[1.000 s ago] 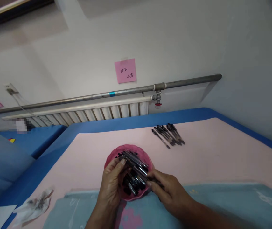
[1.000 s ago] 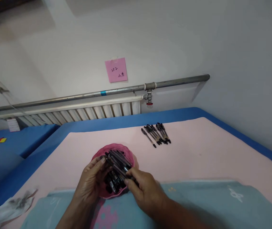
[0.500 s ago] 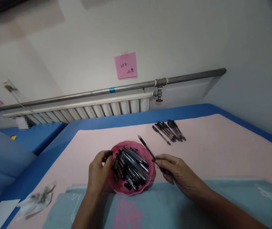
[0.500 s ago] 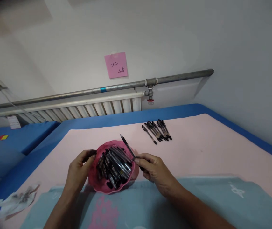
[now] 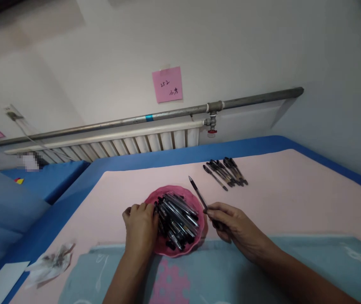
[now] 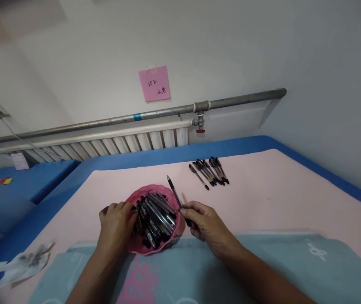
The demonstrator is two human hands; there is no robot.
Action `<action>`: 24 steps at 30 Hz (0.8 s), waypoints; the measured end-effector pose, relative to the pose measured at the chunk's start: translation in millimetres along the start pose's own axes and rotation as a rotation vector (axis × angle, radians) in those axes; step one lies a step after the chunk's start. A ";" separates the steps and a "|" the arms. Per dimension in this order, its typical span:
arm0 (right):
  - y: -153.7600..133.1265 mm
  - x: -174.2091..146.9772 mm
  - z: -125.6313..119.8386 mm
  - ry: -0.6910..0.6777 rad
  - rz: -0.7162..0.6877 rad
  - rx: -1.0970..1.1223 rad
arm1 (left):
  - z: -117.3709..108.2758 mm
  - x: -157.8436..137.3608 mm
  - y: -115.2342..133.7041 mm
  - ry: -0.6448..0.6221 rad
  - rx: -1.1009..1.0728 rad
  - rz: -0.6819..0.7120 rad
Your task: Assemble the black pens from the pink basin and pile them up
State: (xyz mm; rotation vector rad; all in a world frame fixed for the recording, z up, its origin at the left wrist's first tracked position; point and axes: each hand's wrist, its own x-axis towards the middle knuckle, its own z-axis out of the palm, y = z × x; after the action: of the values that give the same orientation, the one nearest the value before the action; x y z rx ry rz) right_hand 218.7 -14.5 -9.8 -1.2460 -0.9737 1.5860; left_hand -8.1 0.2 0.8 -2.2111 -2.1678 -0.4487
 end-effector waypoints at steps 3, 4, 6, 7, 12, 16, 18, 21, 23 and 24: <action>0.8 0.3 0.3 -0.012 0.001 -0.024 | 6.2 0.7 6.4 0.017 -0.107 -0.039; 1.0 0.5 0.3 -0.015 0.002 -0.028 | 8.0 1.2 6.9 0.025 -0.147 -0.051; 0.9 0.4 0.3 -0.019 0.000 -0.033 | 9.2 2.4 5.7 0.040 -0.181 -0.066; 0.6 0.0 0.3 -0.021 -0.004 -0.038 | 8.2 2.9 4.2 0.048 -0.188 -0.070; -2.5 -6.5 4.3 -0.046 -0.069 -0.149 | -8.1 2.5 -3.0 0.029 -0.867 -0.258; -0.6 -13.4 10.3 -0.142 -0.225 -0.376 | -18.0 0.4 -0.9 -0.121 -1.645 -0.489; 2.4 -15.0 12.1 -0.189 -0.279 -0.503 | -19.0 0.3 1.6 -0.129 -1.785 -0.592; 6.7 -15.4 12.6 -0.218 -0.327 -0.611 | -17.0 0.5 3.9 -0.140 -1.851 -0.636; 8.1 -15.0 12.1 -0.225 -0.339 -0.636 | -14.6 0.2 4.0 -0.157 -1.857 -0.619; 8.3 -14.7 11.7 -0.228 -0.336 -0.642 | -13.5 -0.1 3.8 -0.170 -1.854 -0.601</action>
State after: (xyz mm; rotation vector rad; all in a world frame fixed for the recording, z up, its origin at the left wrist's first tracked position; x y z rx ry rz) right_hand 207.6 -31.8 -10.9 -1.2328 -1.8331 1.1984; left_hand -6.9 -2.8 14.4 -1.3730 -2.6749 -3.3840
